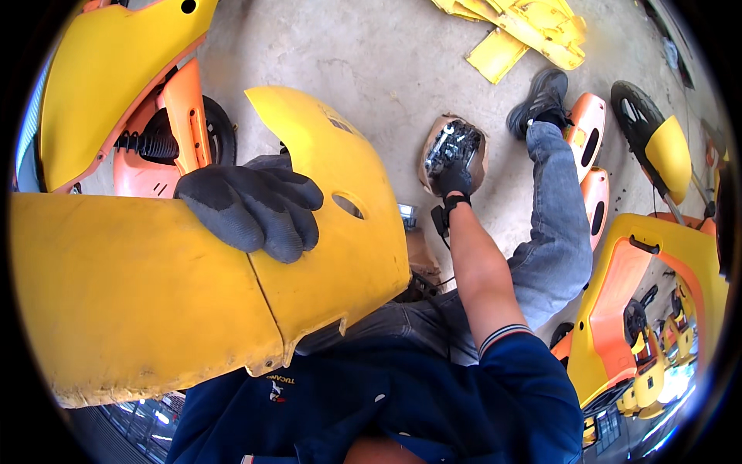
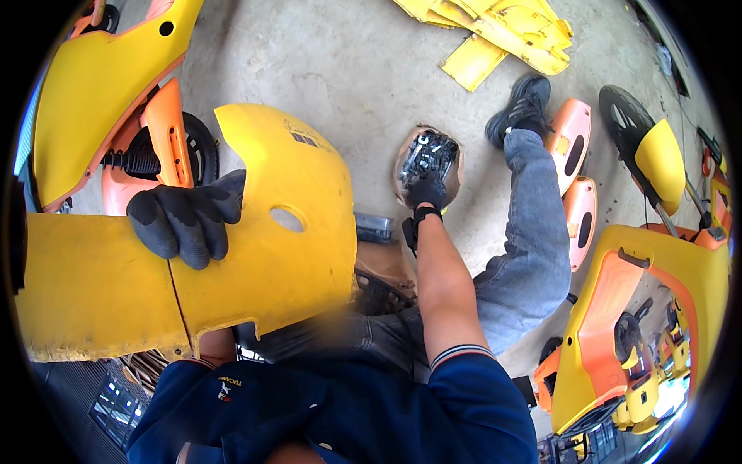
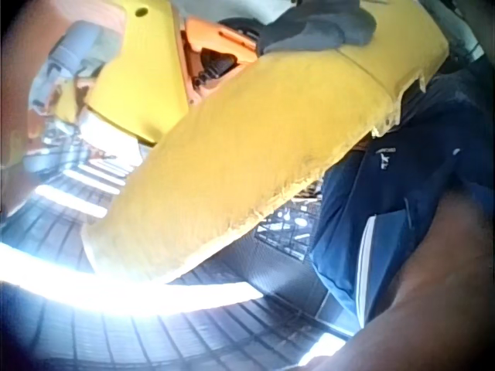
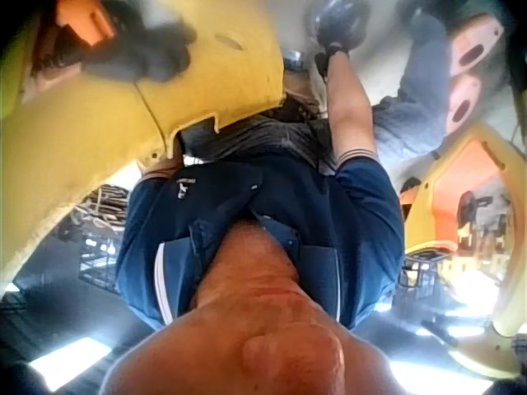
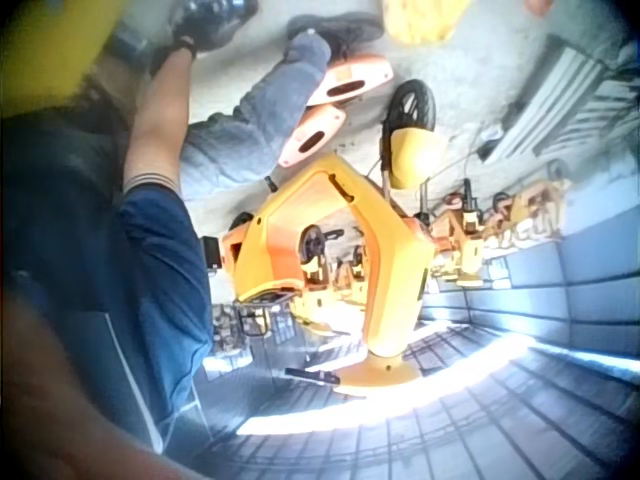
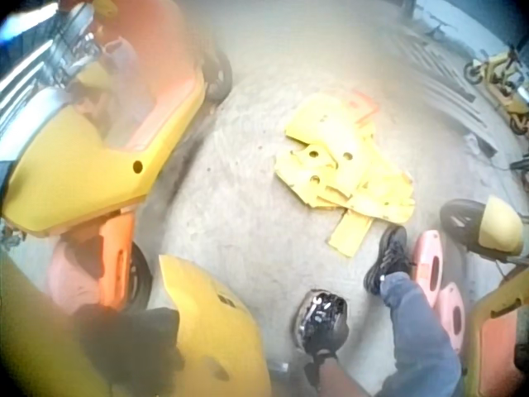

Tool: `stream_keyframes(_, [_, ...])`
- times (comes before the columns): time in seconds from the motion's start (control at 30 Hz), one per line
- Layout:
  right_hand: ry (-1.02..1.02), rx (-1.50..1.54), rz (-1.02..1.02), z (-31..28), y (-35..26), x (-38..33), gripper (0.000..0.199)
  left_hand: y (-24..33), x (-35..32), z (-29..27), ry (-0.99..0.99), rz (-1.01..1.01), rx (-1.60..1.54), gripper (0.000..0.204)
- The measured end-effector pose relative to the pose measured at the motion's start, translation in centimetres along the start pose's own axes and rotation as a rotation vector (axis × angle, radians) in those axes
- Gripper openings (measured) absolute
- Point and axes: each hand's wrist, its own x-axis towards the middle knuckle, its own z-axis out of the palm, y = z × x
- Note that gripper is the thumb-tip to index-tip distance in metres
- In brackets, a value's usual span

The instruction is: The person sits on the floor and uses a screwdriver to remove screws from a yellow scooter body panel. They then pick up a larger yellow plastic panel, inspect it, and use the screwdriver to remove additional fasteners from its edges.

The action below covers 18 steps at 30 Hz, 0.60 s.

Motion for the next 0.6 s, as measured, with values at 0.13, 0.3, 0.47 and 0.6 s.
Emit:
stream_keyframes(0.13, [-0.006, -0.208, -0.194, 4.6, 5.6, 3.2, 0.031, -0.9, -0.1, -1.5, -0.030, 0.025, -0.039, 0.047])
stream_keyframes(0.3, [-0.100, -0.158, -0.196, 0.6, -0.2, 0.0, 0.026, -0.8, -0.4, -1.2, -0.035, 0.014, -0.014, 0.047])
stream_keyframes(0.47, [0.033, -0.210, -0.314, 1.7, 0.6, 0.1, 0.024, -0.7, -0.5, -1.5, -0.046, 0.012, -0.019, 0.048])
stream_keyframes(0.6, [-0.023, -0.185, -0.283, 2.1, 0.7, 0.5, 0.022, -0.5, -0.4, -1.7, -0.063, 0.001, -0.013, 0.048])
